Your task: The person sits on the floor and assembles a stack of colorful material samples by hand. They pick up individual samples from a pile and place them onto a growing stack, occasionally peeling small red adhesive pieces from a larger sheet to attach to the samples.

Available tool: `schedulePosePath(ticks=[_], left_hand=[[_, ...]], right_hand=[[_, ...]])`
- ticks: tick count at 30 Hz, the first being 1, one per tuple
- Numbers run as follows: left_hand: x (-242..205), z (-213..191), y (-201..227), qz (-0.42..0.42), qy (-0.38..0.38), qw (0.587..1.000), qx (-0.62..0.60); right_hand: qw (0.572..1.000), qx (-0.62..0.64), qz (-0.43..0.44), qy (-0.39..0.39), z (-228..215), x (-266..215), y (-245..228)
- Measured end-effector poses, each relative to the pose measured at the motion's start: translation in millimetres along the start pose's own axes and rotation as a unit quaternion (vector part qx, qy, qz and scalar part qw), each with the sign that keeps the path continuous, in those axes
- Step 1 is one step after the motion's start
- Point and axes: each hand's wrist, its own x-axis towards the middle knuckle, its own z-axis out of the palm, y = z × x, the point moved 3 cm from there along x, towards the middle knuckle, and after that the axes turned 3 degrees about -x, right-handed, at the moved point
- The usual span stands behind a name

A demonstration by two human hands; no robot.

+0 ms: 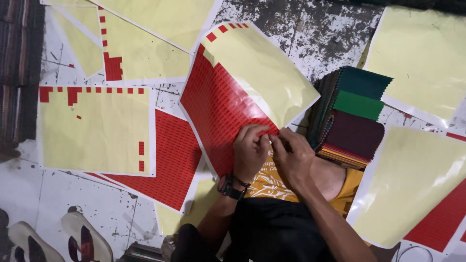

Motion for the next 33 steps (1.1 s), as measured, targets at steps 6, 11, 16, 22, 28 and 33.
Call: schedulePosePath(ticks=[6, 11, 16, 22, 28, 33], left_hand=[[13, -17, 22, 0.005, -0.026, 0.997, -0.078], [16, -12, 16, -0.053, -0.052, 0.994, -0.085], [16, -12, 7, -0.099, 0.004, 0.993, -0.065], [16, -12, 7, -0.088, -0.004, 0.992, -0.086], [18, -15, 20, -0.04, -0.033, 0.995, -0.082], [15, -8, 16, -0.109, -0.082, 0.977, -0.164]], right_hand=[[0.971, 0.186, 0.137, -0.069, -3, 1, 12], [0.96, 0.215, 0.137, -0.113, 1, 8, 9], [0.993, 0.033, 0.09, -0.074, 8, 5, 8], [0.999, -0.016, 0.036, -0.019, 15, 2, 6], [1.0, 0.003, -0.014, 0.022, 4, 4, -3], [0.96, 0.227, 0.129, -0.097, 15, -5, 33]])
